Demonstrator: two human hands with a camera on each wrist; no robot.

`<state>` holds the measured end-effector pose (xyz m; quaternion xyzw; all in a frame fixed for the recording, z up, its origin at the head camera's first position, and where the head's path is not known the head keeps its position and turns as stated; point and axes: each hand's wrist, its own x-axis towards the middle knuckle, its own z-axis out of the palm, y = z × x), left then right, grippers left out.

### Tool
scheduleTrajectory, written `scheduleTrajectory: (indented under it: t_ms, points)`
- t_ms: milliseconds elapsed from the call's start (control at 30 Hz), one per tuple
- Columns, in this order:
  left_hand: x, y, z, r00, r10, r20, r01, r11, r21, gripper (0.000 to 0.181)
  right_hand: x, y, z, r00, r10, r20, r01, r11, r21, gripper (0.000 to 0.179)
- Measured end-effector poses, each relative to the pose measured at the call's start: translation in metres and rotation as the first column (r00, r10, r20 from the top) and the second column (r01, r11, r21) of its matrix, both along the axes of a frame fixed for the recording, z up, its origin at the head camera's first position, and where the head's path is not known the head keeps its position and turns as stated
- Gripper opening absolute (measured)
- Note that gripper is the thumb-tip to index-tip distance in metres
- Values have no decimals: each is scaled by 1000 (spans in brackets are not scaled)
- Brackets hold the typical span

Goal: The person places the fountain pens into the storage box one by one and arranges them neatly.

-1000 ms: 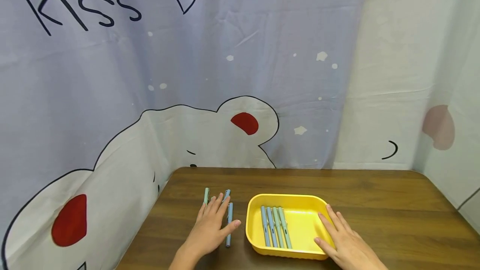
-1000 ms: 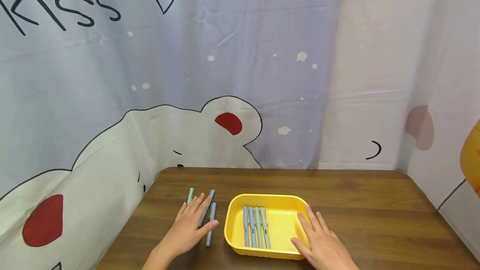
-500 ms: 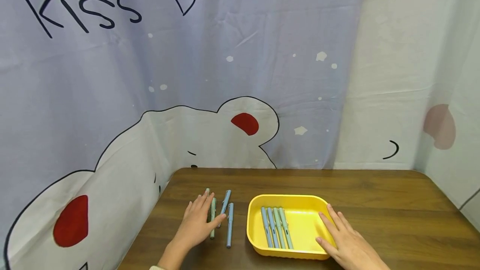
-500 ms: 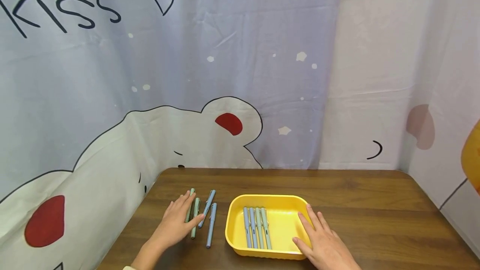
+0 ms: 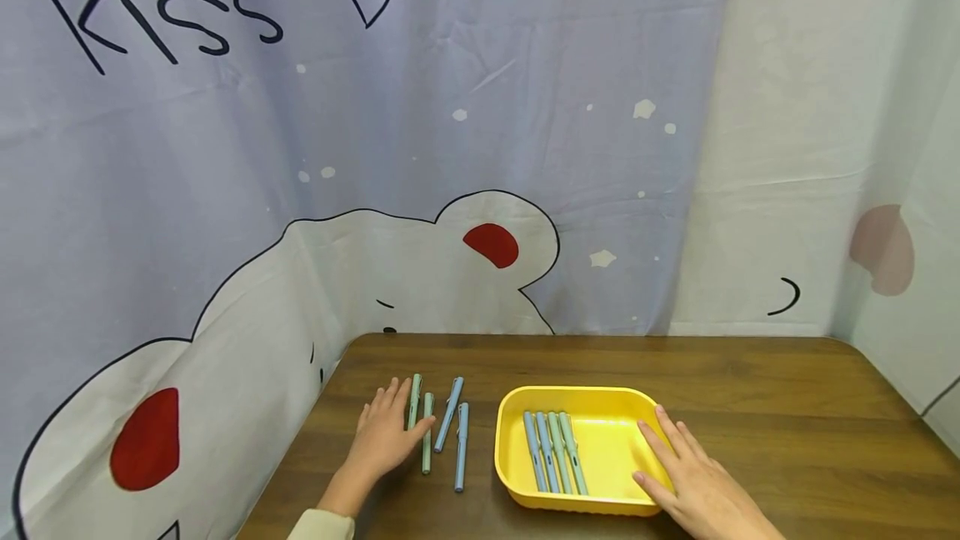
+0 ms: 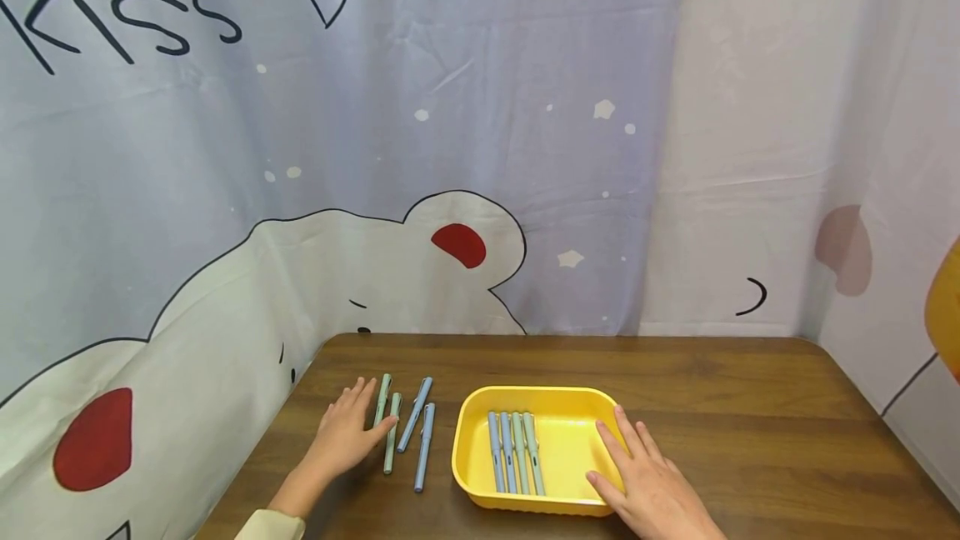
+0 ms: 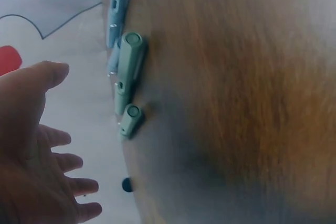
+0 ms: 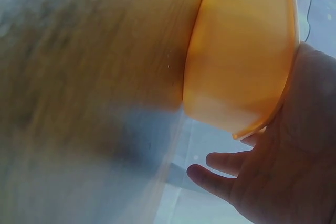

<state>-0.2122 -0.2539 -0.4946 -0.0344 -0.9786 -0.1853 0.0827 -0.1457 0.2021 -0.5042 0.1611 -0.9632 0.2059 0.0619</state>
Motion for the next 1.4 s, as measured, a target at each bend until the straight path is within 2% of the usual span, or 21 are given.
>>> scheduleTrajectory:
  t_ms: [367,667,1033,1400]
  points:
    - [-12,-10,-9,995,63,72,-65,998,27,74,2,0,1,1000,5,-7,-6,1000,-9,68]
    - [-20,-13,-20,989,100,109,-101,995,3,73,0,0,1,1000,12,-2,-12,1000,-11,68]
    - [-28,-9,-23,984,118,134,-116,993,-21,71,1,2,-2,999,11,-33,-12,1000,-19,68]
    - [-38,-5,-27,979,138,150,-127,988,-85,65,0,2,-3,1000,14,-12,-14,999,-31,68]
